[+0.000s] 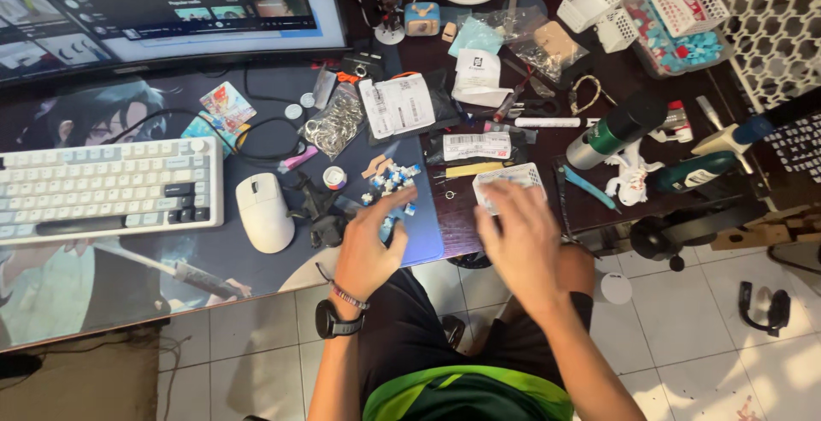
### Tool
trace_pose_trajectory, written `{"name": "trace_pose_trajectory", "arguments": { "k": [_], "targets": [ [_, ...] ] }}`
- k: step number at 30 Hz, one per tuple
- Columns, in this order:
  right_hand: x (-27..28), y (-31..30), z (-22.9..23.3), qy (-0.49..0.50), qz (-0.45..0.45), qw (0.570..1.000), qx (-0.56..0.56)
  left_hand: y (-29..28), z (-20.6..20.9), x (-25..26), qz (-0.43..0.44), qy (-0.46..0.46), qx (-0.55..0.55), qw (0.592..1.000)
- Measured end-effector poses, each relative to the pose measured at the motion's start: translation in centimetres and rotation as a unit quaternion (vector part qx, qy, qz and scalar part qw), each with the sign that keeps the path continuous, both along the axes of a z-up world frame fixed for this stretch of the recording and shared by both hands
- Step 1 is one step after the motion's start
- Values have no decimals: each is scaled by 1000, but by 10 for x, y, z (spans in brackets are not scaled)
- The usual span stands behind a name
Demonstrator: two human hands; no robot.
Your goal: The person organizes small blue and white plastic components on a cluttered desk. They move items aside, open a plastic bag, and place the parts into a white plastic basket.
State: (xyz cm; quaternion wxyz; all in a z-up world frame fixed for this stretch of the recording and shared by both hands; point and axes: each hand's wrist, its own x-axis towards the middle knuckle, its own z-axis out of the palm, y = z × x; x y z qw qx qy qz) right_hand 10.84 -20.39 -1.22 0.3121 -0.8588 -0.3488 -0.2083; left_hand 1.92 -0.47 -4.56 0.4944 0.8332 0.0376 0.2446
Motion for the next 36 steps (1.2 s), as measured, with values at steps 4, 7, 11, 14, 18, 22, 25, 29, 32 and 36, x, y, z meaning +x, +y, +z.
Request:
{"name": "trace_pose_trajectory", "arguments": {
  "k": [4, 7, 11, 14, 18, 22, 25, 29, 32, 36],
  "targets": [
    [-16, 32, -21, 85, 108, 990, -6, 1, -4, -3, 19, -43, -81, 996],
    [-13, 56, -29, 96, 113, 989, -23, -4, -5, -7, 148, 3, -13, 989],
    [-9, 57, -28, 95, 78, 992, -28, -11, -2, -10, 131, 3, 94, 987],
    [-6, 28, -18, 76, 31, 997, -10, -13, -1, -9, 107, 21, 138, 984],
    [13, -11, -2, 84, -18, 996, -27, -11, -4, -9, 97, 21, 127, 987],
    [13, -14, 3, 79, 48, 996, 15, -14, -7, -8, 78, 48, 55, 994],
    [-5, 2, -6, 117, 136, 984, 20, -20, -9, -5, 30, 55, -30, 998],
    [-9, 8, -17, 148, 166, 975, 24, -35, -7, 1, 12, 37, -76, 996],
    [-5, 3, -21, 153, 162, 974, 44, -36, -3, 3, 14, 54, -66, 996],
    [0, -5, -22, 215, 130, 966, 67, -34, 2, 6, 25, 76, -57, 995]
  ]
}}
